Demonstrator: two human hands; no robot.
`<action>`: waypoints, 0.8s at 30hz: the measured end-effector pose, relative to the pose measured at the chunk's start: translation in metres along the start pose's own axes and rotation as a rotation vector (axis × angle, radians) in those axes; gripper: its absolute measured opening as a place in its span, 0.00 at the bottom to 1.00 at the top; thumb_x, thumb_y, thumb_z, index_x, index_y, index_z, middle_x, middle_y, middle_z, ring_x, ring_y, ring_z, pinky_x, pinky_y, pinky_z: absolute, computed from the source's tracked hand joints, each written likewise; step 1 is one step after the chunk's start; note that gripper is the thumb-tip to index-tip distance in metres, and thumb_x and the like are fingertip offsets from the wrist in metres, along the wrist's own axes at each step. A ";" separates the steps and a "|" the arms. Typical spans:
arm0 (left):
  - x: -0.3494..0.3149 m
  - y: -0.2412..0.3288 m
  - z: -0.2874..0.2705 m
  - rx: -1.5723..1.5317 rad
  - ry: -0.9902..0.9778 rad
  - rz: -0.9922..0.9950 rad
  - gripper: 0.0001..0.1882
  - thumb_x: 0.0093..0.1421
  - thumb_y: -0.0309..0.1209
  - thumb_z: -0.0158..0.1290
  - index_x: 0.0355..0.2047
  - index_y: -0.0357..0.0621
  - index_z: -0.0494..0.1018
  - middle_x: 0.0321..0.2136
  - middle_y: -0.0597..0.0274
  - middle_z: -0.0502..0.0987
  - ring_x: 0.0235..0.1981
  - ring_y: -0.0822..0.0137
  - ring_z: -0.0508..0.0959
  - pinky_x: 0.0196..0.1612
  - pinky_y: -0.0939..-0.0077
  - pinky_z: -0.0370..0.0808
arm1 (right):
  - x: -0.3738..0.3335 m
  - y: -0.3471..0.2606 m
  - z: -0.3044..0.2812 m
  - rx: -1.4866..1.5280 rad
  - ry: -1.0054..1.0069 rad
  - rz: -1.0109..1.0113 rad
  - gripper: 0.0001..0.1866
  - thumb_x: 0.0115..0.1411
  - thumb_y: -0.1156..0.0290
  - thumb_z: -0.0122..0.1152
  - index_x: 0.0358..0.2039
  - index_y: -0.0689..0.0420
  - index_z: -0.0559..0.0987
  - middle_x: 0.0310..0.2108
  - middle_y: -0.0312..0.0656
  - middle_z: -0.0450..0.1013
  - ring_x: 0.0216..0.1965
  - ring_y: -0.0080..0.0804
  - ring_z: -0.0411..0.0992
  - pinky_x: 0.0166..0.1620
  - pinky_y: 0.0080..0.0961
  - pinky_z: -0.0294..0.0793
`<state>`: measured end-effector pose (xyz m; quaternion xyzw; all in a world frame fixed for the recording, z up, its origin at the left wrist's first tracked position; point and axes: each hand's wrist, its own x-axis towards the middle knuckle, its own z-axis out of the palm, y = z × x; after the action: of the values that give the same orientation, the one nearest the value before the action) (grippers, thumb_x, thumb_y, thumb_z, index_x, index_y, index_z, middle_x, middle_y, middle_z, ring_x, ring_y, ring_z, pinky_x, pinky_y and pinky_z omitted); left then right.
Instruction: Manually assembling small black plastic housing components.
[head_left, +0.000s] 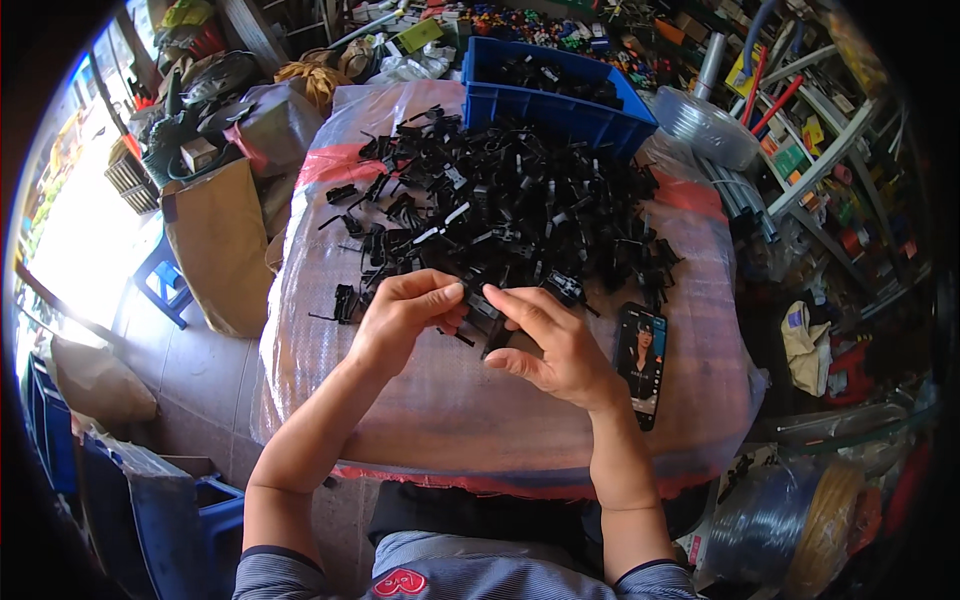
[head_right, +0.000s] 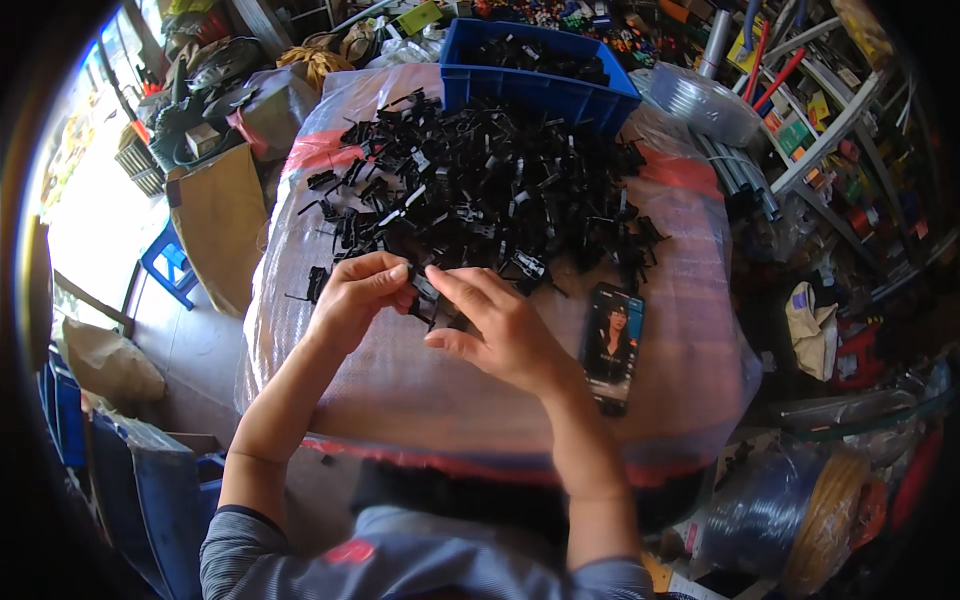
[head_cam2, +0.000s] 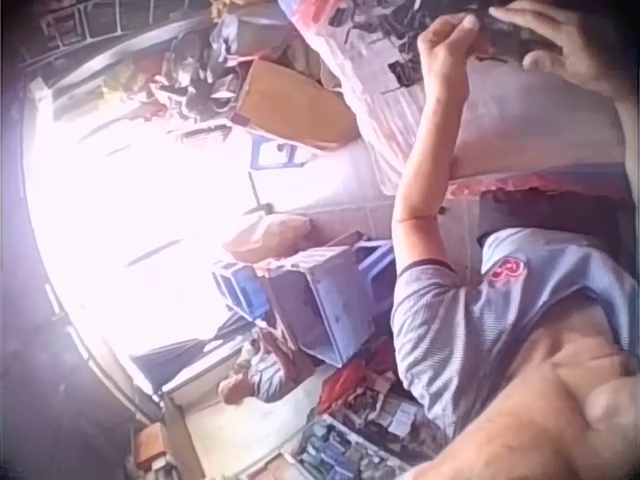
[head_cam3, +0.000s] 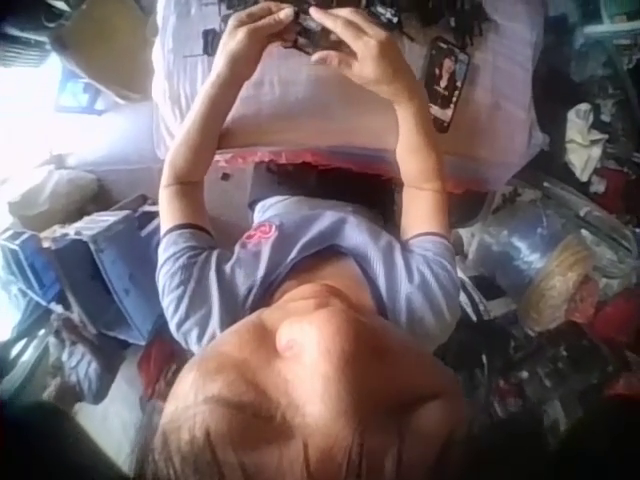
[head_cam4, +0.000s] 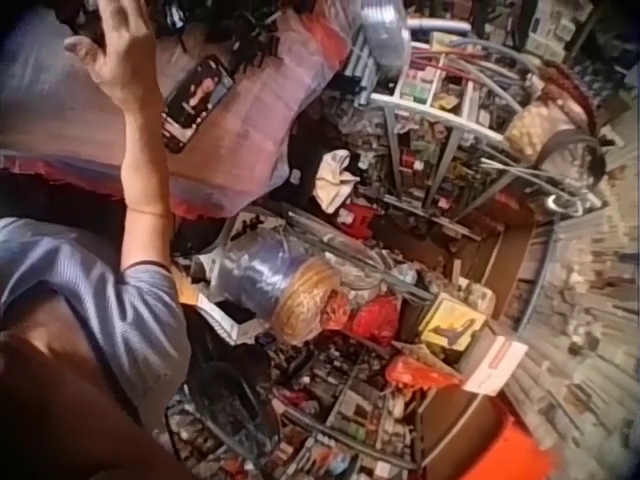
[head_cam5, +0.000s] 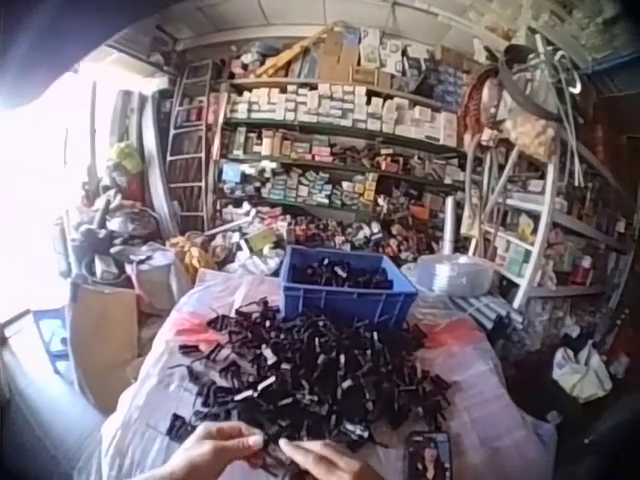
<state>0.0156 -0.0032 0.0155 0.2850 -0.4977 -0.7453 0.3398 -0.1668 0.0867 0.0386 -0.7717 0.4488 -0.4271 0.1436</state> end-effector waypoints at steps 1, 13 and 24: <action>-0.001 -0.001 0.003 -0.004 -0.024 -0.024 0.10 0.57 0.33 0.52 0.30 0.38 0.73 0.23 0.63 0.75 0.25 0.73 0.73 0.32 0.80 0.70 | 0.000 -0.001 0.000 -0.031 0.023 0.010 0.27 0.43 0.70 0.68 0.46 0.59 0.72 0.38 0.44 0.69 0.33 0.35 0.69 0.37 0.25 0.72; -0.012 -0.019 0.027 0.586 0.159 0.384 0.11 0.54 0.30 0.56 0.31 0.31 0.71 0.21 0.64 0.73 0.23 0.78 0.70 0.25 0.82 0.68 | -0.004 0.012 0.035 -0.500 0.166 -0.047 0.19 0.48 0.79 0.59 0.43 0.65 0.68 0.29 0.45 0.66 0.29 0.40 0.67 0.31 0.31 0.68; 0.007 0.012 -0.005 -0.209 0.173 0.252 0.06 0.50 0.20 0.47 0.25 0.42 0.61 0.28 0.57 0.73 0.28 0.69 0.72 0.35 0.79 0.68 | -0.001 0.024 0.030 -0.463 0.091 0.133 0.23 0.44 0.78 0.63 0.43 0.60 0.70 0.42 0.44 0.65 0.41 0.43 0.65 0.45 0.33 0.66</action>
<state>0.0177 -0.0143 0.0246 0.2467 -0.4183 -0.7172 0.4998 -0.1572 0.0694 0.0061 -0.7328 0.5905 -0.3366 -0.0299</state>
